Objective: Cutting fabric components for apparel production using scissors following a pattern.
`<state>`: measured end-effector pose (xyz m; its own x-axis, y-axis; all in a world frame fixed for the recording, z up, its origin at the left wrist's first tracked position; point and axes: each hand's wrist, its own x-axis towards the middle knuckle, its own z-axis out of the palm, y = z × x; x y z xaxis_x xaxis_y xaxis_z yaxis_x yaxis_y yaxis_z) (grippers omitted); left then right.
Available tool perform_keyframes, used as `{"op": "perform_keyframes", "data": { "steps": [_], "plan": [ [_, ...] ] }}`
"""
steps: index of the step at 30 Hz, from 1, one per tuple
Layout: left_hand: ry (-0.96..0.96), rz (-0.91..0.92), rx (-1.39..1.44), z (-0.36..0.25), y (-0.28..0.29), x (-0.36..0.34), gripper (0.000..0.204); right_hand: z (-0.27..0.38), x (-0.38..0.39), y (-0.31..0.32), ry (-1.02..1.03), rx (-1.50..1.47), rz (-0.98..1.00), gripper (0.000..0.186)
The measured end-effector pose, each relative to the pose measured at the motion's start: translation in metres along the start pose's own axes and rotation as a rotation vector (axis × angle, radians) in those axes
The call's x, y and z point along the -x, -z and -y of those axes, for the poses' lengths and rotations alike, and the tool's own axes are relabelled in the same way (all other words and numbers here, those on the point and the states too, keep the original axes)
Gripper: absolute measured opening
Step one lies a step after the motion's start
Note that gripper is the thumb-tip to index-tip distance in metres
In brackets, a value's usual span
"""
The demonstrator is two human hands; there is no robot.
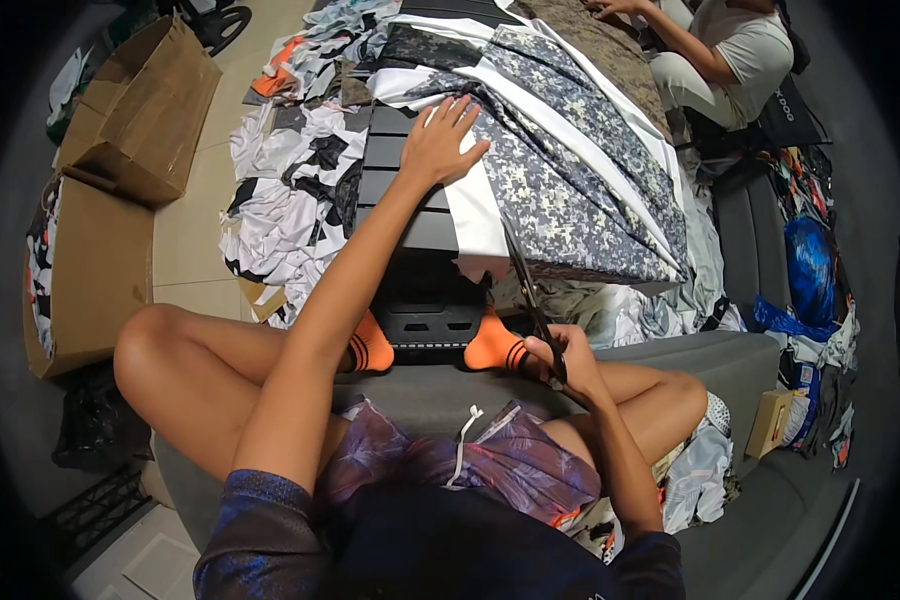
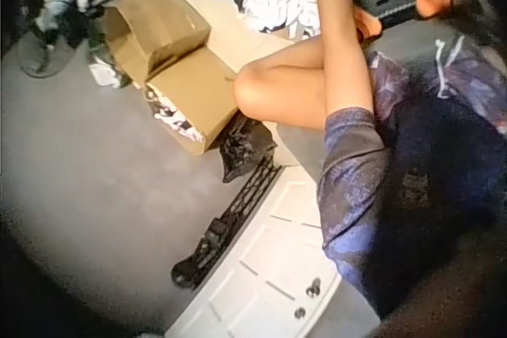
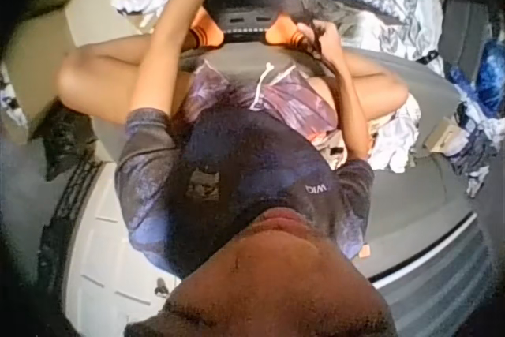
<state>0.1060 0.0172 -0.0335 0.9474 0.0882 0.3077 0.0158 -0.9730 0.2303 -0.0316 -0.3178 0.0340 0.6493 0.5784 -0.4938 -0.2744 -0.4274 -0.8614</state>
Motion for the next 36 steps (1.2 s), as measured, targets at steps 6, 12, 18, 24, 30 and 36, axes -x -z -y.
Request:
{"op": "perform_keyframes", "data": {
  "steps": [6, 12, 18, 24, 30, 36],
  "plan": [
    [-0.002, -0.025, 0.008, -0.001, 0.003, 0.000, 0.068, 0.003, -0.011, -0.004, -0.019, 0.000, -0.019, 0.039],
    [0.001, 0.007, 0.019, -0.001, 0.004, 0.000, 0.067, 0.000, -0.016, 0.001, 0.000, -0.069, 0.016, 0.041],
    [-0.003, -0.008, 0.008, -0.003, 0.005, -0.001, 0.067, -0.001, -0.017, 0.005, 0.000, -0.084, 0.053, 0.043],
    [0.023, 0.007, -0.093, -0.005, 0.003, -0.001, 0.067, 0.005, -0.020, 0.003, -0.035, -0.005, 0.025, 0.050],
    [0.013, 0.005, -0.019, -0.003, 0.002, -0.003, 0.067, 0.011, -0.015, 0.001, -0.021, -0.104, 0.024, 0.042],
    [0.012, 0.038, -0.055, -0.002, 0.001, -0.004, 0.067, 0.014, -0.013, 0.002, -0.082, -0.053, 0.026, 0.041]
  ]
}}
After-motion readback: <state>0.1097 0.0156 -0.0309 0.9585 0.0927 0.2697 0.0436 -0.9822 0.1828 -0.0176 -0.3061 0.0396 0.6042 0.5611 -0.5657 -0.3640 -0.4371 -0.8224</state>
